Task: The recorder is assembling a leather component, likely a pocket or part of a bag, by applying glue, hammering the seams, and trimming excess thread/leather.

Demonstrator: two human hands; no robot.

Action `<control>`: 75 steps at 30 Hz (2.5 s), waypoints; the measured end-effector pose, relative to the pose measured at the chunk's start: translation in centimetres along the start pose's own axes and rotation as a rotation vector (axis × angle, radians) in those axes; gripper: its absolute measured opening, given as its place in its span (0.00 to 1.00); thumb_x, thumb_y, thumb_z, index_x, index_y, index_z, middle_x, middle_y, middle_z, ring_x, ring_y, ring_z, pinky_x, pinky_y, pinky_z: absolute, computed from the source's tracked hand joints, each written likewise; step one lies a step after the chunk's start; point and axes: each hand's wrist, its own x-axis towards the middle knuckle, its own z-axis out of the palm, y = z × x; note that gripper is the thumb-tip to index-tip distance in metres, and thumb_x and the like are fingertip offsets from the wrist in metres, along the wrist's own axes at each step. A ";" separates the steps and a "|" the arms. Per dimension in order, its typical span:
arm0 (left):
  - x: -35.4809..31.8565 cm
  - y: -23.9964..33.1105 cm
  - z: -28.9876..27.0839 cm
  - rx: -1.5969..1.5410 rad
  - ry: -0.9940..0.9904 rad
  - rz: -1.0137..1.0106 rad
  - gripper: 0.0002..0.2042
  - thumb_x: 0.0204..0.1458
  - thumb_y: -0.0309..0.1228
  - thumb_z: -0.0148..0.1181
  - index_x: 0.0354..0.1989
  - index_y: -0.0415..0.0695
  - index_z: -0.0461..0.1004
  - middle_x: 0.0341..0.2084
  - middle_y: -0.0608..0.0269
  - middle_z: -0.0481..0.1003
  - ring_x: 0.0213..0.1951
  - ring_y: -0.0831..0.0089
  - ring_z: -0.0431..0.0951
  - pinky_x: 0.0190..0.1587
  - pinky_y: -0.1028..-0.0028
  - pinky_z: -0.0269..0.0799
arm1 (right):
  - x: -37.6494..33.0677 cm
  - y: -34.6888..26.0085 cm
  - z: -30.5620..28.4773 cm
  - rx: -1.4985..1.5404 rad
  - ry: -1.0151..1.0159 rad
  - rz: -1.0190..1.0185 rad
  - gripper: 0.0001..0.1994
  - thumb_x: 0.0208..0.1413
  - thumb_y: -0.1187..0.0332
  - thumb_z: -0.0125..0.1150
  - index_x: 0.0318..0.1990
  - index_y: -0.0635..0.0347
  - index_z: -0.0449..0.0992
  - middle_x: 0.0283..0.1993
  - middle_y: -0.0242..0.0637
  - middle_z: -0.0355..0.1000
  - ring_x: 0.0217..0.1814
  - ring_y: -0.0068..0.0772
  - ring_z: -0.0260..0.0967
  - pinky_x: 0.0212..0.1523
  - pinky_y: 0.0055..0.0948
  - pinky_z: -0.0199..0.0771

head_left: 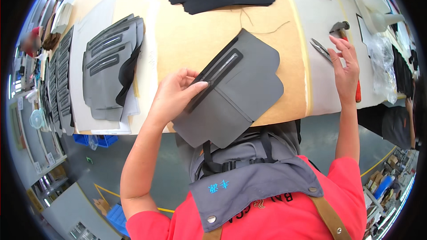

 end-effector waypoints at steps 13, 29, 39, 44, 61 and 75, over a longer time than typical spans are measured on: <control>-0.6 -0.7 2.6 -0.631 -0.064 -0.145 0.13 0.66 0.30 0.64 0.53 0.37 0.75 0.40 0.63 0.83 0.37 0.81 0.83 0.41 0.78 0.82 | -0.6 3.3 1.9 -0.284 -0.059 -0.179 0.08 0.70 0.70 0.58 0.51 0.61 0.77 0.40 0.41 0.76 0.43 0.42 0.75 0.45 0.37 0.76; -1.4 0.6 3.4 -0.697 -0.068 -0.174 0.09 0.69 0.34 0.61 0.44 0.41 0.76 0.32 0.71 0.79 0.30 0.86 0.77 0.33 0.81 0.76 | -5.5 -13.5 11.2 0.776 -0.540 0.265 0.10 0.77 0.65 0.48 0.49 0.63 0.68 0.34 0.38 0.71 0.33 0.32 0.70 0.37 0.33 0.72; -1.7 0.3 2.8 -0.929 -0.140 -0.364 0.07 0.71 0.36 0.57 0.46 0.45 0.73 0.32 0.67 0.78 0.35 0.76 0.84 0.32 0.75 0.83 | -5.9 -13.0 11.6 0.740 -0.502 0.140 0.09 0.76 0.66 0.51 0.54 0.60 0.70 0.35 0.40 0.72 0.35 0.37 0.72 0.38 0.35 0.73; -1.9 -0.5 3.0 -0.966 -0.169 -0.272 0.07 0.72 0.36 0.55 0.47 0.47 0.71 0.36 0.63 0.80 0.42 0.65 0.88 0.35 0.70 0.88 | -5.2 -12.4 10.0 0.667 -0.446 -0.024 0.13 0.69 0.64 0.62 0.55 0.58 0.79 0.36 0.35 0.73 0.35 0.33 0.71 0.35 0.31 0.73; -2.2 0.1 3.4 -0.935 -0.121 -0.284 0.07 0.73 0.36 0.52 0.49 0.48 0.67 0.36 0.61 0.81 0.42 0.62 0.88 0.36 0.68 0.89 | -4.9 -12.8 9.1 0.109 -0.270 -0.500 0.19 0.44 0.66 0.78 0.47 0.53 0.86 0.37 0.24 0.73 0.36 0.27 0.68 0.28 0.28 0.73; -2.4 0.2 3.5 -0.899 -0.110 -0.259 0.08 0.72 0.36 0.53 0.54 0.49 0.67 0.42 0.56 0.82 0.41 0.64 0.88 0.37 0.69 0.89 | -5.3 -13.9 9.6 0.028 -0.195 -0.580 0.17 0.45 0.67 0.73 0.46 0.56 0.85 0.37 0.26 0.72 0.38 0.28 0.68 0.26 0.26 0.71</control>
